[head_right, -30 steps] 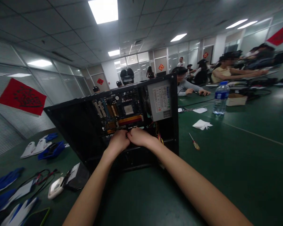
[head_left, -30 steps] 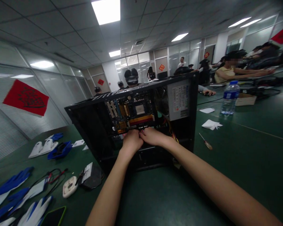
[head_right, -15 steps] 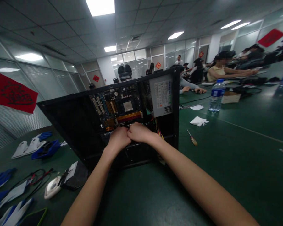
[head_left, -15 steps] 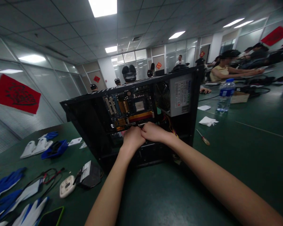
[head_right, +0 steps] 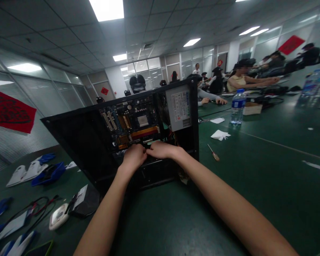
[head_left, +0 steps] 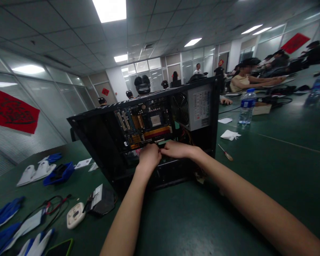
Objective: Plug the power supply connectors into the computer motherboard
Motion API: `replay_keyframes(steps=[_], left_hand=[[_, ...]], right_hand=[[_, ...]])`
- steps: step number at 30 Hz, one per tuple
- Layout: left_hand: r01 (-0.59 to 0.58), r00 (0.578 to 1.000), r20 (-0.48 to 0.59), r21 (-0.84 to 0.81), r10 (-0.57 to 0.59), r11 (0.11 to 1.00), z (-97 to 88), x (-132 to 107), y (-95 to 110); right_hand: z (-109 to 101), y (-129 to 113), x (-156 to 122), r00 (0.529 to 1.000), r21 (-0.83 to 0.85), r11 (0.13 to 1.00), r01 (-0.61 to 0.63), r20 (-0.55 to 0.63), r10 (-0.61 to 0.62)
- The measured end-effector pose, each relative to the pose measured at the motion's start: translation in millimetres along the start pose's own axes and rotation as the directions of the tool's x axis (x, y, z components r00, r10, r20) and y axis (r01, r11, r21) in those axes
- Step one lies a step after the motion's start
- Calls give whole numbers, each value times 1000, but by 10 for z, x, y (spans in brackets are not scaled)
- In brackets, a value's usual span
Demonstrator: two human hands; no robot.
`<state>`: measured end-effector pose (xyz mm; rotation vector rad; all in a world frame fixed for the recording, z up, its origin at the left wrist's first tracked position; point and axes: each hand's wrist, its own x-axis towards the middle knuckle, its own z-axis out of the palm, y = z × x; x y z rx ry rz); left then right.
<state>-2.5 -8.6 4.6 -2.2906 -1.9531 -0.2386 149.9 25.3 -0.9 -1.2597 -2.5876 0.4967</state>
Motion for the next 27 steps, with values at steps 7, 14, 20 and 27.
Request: replay_keyframes(steps=[7, 14, 20, 27], left_hand=[[-24, 1000, 16, -100, 26, 995, -15, -5, 35], [-221, 974, -12, -231, 225, 947, 16, 22, 22], [-433, 894, -67, -381, 442, 817, 13, 45, -16], [-478, 833, 93, -378, 546, 793, -173, -85, -47]], right_hand=[[-66, 227, -48, 887, -129, 955, -266, 356, 295], [-50, 247, -63, 972, -135, 975, -175, 136, 193], [-29, 175, 7, 960, 132, 991, -25, -274, 60], [-79, -99, -55, 813, 188, 972, 143, -582, -7]])
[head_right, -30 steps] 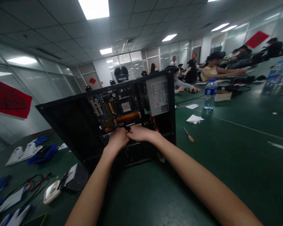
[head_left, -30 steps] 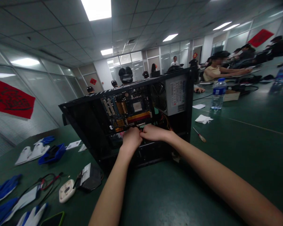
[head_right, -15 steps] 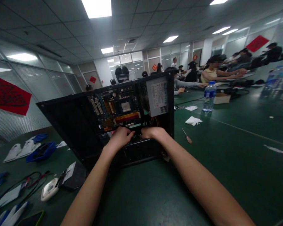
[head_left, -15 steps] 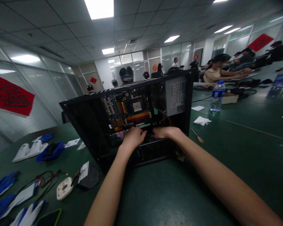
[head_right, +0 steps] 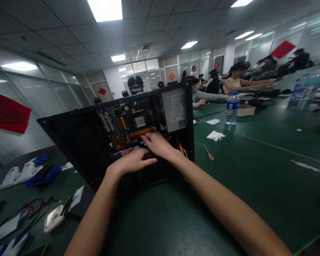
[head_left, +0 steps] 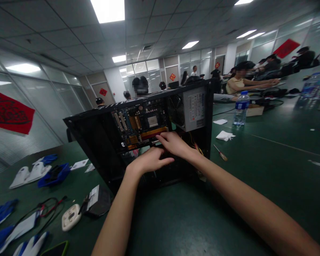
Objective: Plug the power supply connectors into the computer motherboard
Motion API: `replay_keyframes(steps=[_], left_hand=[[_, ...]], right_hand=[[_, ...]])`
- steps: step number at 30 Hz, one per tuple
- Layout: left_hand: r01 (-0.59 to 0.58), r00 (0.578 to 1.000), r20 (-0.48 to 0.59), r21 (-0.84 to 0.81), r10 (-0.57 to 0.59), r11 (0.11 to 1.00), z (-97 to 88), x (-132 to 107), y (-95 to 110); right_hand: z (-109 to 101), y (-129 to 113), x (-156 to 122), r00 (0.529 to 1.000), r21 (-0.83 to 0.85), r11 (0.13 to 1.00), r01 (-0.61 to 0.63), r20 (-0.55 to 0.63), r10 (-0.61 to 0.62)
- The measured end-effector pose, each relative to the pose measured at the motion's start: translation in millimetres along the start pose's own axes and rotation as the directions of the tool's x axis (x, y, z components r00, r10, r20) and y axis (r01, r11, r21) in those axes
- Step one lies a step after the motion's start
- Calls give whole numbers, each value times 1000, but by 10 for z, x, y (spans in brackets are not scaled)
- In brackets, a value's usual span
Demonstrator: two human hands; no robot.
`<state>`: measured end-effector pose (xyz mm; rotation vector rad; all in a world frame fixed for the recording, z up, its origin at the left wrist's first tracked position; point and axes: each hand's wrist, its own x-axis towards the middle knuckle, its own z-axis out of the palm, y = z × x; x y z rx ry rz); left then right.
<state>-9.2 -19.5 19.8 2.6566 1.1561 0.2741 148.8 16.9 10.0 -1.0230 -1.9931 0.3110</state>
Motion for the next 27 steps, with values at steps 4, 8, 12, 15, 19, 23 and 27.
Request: replay_keyframes(steps=[4, 8, 12, 15, 19, 23, 27], left_hand=[[12, 1000, -20, 37, -11, 999, -67, -32, 117], [107, 990, -108, 170, -89, 980, -215, -118, 334], [51, 988, -154, 213, -18, 976, -448, -317, 632], [-16, 979, -195, 231, 63, 973, -608, -499, 798], [-10, 976, -210, 235, 61, 972, -754, -699, 833], [4, 975, -218, 239, 49, 971, -813, -754, 754], [-128, 917, -334, 275, 220, 953, -795, -705, 725]], right_hand=[[-110, -139, -32, 994, 276, 960, 54, -103, -27], [-243, -258, -64, 986, 564, 819, 101, -166, -8], [-395, -404, -130, 992, 512, 853, 96, -117, -42], [-524, -511, -194, 983, 382, 919, 93, 111, -146], [-707, -617, -275, 867, 246, 954, 173, 422, -266], [-847, -741, -356, 753, 248, 964, 101, 614, -237], [-920, -869, -423, 711, 238, 970, 50, 674, -202]])
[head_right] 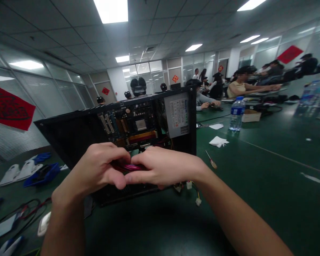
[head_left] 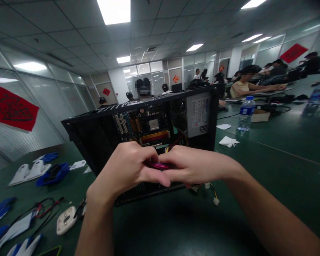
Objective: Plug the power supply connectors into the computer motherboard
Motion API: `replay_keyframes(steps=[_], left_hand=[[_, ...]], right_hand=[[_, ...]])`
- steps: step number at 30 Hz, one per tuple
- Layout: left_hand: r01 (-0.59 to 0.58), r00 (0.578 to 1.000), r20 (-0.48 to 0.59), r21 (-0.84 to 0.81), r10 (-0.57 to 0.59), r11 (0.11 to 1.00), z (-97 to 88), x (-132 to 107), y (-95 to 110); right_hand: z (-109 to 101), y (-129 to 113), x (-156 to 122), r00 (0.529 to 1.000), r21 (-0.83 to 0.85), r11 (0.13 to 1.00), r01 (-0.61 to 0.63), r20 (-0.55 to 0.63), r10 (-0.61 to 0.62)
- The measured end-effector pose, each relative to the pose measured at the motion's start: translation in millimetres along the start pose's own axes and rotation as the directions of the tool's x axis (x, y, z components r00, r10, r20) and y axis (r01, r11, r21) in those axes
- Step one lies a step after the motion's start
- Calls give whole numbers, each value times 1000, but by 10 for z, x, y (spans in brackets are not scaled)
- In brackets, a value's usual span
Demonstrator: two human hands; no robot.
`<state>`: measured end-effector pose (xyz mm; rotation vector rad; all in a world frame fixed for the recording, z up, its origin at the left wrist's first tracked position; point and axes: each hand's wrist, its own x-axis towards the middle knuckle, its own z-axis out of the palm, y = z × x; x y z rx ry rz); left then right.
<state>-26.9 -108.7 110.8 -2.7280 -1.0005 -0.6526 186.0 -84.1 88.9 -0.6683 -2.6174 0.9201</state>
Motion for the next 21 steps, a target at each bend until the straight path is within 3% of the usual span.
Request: replay_keyframes(steps=[3, 7, 13, 17, 21], left_hand=[[-44, 995, -88, 16, 45, 999, 7, 11, 33], [63, 990, -133, 50, -56, 997, -77, -30, 44], [142, 990, -11, -67, -143, 988, -214, -82, 2], [203, 979, 3, -26, -203, 979, -192, -69, -18], [169, 986, 5, 6, -169, 986, -122, -30, -5]], right_hand=[[0, -51, -16, 994, -102, 994, 49, -89, -58], [13, -65, 17, 978, -189, 977, 97, -163, -129], [116, -41, 124, 968, -220, 971, 91, -208, -138], [145, -15, 158, 968, -224, 972, 78, -218, -128], [200, -28, 175, 961, -207, 975, 87, -240, -136]])
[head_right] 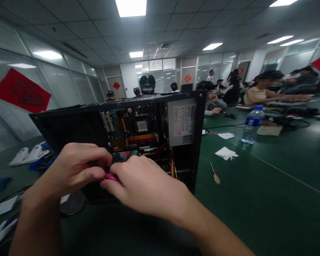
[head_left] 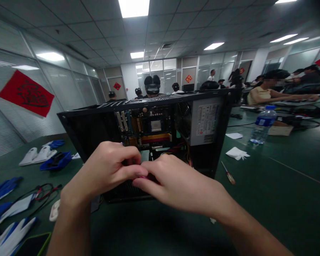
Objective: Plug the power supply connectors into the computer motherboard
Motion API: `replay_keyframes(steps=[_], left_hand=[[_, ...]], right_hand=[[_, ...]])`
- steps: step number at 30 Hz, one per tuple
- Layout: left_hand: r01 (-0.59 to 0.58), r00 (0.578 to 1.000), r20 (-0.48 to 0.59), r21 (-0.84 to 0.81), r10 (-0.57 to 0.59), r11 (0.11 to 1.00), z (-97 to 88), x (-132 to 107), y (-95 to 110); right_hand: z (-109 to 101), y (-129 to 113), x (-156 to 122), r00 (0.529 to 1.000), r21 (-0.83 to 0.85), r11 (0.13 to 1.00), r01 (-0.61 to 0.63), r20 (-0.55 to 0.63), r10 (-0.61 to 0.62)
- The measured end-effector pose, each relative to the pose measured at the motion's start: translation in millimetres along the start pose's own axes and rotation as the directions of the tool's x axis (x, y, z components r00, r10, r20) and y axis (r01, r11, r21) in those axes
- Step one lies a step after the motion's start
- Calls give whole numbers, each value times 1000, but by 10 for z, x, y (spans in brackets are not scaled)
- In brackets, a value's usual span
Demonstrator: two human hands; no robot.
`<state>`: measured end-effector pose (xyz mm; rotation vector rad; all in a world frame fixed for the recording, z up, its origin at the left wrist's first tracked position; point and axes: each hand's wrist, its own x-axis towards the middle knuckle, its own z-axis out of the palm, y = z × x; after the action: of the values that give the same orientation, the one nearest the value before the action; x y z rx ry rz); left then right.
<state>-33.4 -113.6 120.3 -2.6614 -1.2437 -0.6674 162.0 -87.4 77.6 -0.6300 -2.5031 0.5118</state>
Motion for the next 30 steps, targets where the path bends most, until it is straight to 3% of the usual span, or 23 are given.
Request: replay_keyframes(steps=[4, 8, 12, 14, 25, 30], left_hand=[[-13, 1000, -17, 13, 13, 1000, 24, 13, 75], [77, 995, -49, -143, -85, 987, -40, -43, 70], [274, 946, -19, -490, -324, 828, -88, -92, -6], [332, 924, 33, -563, -381, 757, -91, -96, -25], [251, 946, -11, -609, -325, 752, -39, -68, 121], [227, 964, 47, -654, -261, 722, -43, -68, 85]], right_hand=[[49, -74, -11, 998, 90, 996, -9, -56, 14], [-6, -143, -38, 990, 151, 988, -39, -129, 59], [-47, -166, -46, 969, 185, 982, -44, -230, 86], [-33, -164, -36, 958, 205, 978, -38, -270, 93], [-22, -84, -30, 961, 386, 923, 1, -255, 105], [-43, -63, -51, 956, 475, 878, 49, -277, 97]])
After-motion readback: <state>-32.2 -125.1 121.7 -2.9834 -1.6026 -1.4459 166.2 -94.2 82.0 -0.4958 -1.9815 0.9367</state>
